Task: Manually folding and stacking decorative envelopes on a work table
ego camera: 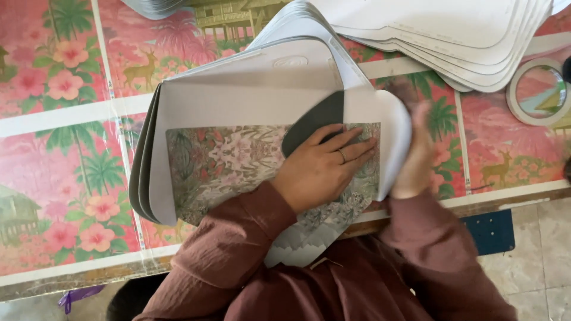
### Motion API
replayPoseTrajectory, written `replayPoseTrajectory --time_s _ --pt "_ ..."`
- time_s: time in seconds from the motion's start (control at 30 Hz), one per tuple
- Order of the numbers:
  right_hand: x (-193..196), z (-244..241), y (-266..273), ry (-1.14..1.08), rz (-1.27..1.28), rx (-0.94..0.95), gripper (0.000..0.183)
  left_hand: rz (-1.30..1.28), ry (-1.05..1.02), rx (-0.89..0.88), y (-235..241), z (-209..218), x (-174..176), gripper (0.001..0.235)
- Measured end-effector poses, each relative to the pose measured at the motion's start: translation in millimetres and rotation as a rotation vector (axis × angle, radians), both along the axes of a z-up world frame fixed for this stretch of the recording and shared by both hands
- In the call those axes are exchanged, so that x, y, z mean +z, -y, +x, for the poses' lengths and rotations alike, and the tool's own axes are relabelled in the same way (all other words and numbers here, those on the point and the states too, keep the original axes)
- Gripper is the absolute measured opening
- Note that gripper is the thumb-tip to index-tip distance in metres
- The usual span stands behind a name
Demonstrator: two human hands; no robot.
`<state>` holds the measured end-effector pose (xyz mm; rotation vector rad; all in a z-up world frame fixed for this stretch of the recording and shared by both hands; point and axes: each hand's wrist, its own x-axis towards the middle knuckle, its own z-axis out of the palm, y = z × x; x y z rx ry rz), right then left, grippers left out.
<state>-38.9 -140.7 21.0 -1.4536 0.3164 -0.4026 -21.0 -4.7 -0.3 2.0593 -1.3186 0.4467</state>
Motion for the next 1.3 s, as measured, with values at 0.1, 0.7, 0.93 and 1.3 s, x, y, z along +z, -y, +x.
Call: replayPoseTrajectory --time_s 0.1,0.7,0.93,1.3 --pt "-5.9 -2.3 -12.2 0.115 -0.193 0.080 0.051 -0.091 0.047 0.027 3.9 -1.0 -2.6 0.020" --pt "-6.7 -2.0 -19.2 0.028 -0.642 0.048 0.043 -0.010 -0.409 0.260 -5.9 13.4 0.6 0.020" --pt "-6.3 -31.0 59.5 -0.030 -0.938 0.155 0.042 -0.012 -0.482 0.103 -4.4 19.4 31.8 0.054" --pt "-18.3 -36.5 67.6 0.055 -1.471 0.032 0.040 0.159 0.043 -0.089 0.0 -5.7 7.8 0.012"
